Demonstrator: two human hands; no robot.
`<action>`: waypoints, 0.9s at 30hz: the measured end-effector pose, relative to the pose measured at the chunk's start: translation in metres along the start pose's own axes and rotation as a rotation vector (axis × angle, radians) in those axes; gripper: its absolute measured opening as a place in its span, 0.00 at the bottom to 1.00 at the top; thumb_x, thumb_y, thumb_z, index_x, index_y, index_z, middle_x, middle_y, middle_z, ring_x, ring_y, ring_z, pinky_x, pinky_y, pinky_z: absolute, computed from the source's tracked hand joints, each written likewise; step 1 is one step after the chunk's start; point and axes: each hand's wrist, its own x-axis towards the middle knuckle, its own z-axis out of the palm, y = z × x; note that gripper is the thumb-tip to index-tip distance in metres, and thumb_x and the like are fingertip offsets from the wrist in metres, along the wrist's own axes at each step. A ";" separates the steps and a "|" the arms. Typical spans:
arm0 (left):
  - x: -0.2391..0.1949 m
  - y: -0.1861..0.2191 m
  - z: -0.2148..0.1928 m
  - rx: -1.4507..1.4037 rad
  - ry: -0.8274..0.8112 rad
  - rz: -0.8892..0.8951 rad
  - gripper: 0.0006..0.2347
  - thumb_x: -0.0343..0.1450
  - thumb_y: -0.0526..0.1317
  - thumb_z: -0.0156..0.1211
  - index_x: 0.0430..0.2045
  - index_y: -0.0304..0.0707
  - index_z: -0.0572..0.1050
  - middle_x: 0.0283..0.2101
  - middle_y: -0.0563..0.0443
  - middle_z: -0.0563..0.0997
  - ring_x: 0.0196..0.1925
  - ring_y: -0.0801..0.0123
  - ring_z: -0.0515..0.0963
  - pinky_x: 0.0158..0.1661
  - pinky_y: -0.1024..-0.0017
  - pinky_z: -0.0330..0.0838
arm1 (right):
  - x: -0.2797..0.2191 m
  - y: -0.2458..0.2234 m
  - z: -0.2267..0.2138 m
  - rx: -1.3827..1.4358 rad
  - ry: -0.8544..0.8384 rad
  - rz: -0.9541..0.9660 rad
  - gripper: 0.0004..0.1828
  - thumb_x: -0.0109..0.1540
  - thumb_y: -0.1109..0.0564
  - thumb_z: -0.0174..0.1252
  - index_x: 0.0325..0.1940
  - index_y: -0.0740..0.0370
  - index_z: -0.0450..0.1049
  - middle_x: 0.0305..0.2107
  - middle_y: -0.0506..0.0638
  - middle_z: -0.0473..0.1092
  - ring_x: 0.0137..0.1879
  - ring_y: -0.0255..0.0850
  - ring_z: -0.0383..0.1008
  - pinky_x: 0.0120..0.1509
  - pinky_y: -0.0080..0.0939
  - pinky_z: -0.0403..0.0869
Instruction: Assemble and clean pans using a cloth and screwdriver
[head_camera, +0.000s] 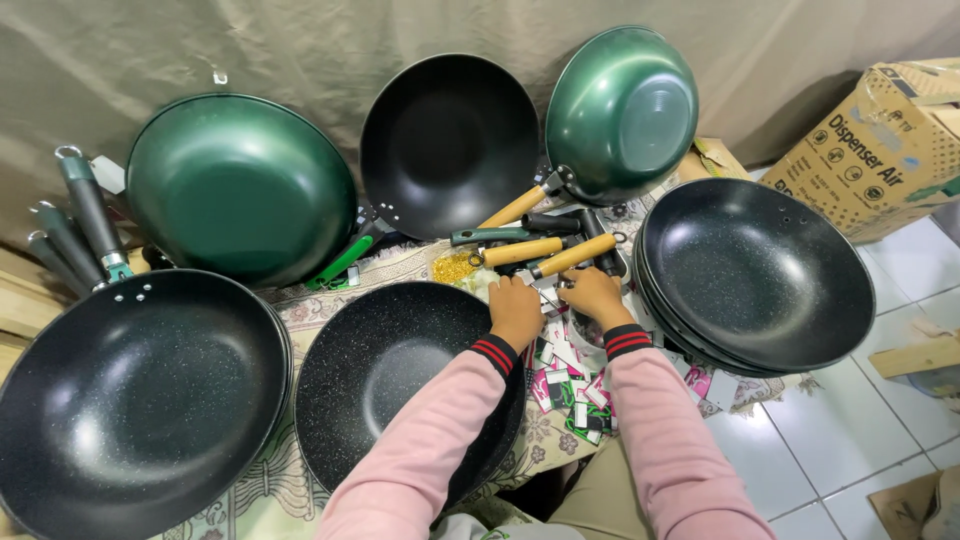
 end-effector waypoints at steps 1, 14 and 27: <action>0.003 -0.001 0.006 -0.001 0.000 -0.005 0.18 0.62 0.48 0.71 0.37 0.35 0.80 0.43 0.42 0.77 0.49 0.52 0.72 0.47 0.55 0.56 | 0.011 0.007 0.011 -0.002 -0.002 -0.005 0.28 0.60 0.36 0.54 0.62 0.43 0.77 0.56 0.57 0.73 0.67 0.55 0.70 0.71 0.60 0.58; -0.010 -0.007 -0.003 -0.123 0.321 0.054 0.13 0.62 0.43 0.70 0.32 0.34 0.78 0.33 0.46 0.77 0.40 0.53 0.76 0.45 0.55 0.58 | 0.025 0.009 0.002 0.382 0.179 -0.031 0.10 0.52 0.50 0.68 0.37 0.48 0.85 0.31 0.55 0.80 0.50 0.54 0.80 0.54 0.49 0.77; -0.082 -0.046 -0.051 -0.869 0.369 0.069 0.22 0.65 0.39 0.70 0.54 0.41 0.74 0.45 0.42 0.79 0.45 0.52 0.84 0.45 0.61 0.79 | -0.091 -0.060 -0.059 1.416 -0.079 -0.244 0.18 0.57 0.60 0.70 0.50 0.65 0.78 0.36 0.47 0.76 0.40 0.34 0.79 0.51 0.35 0.78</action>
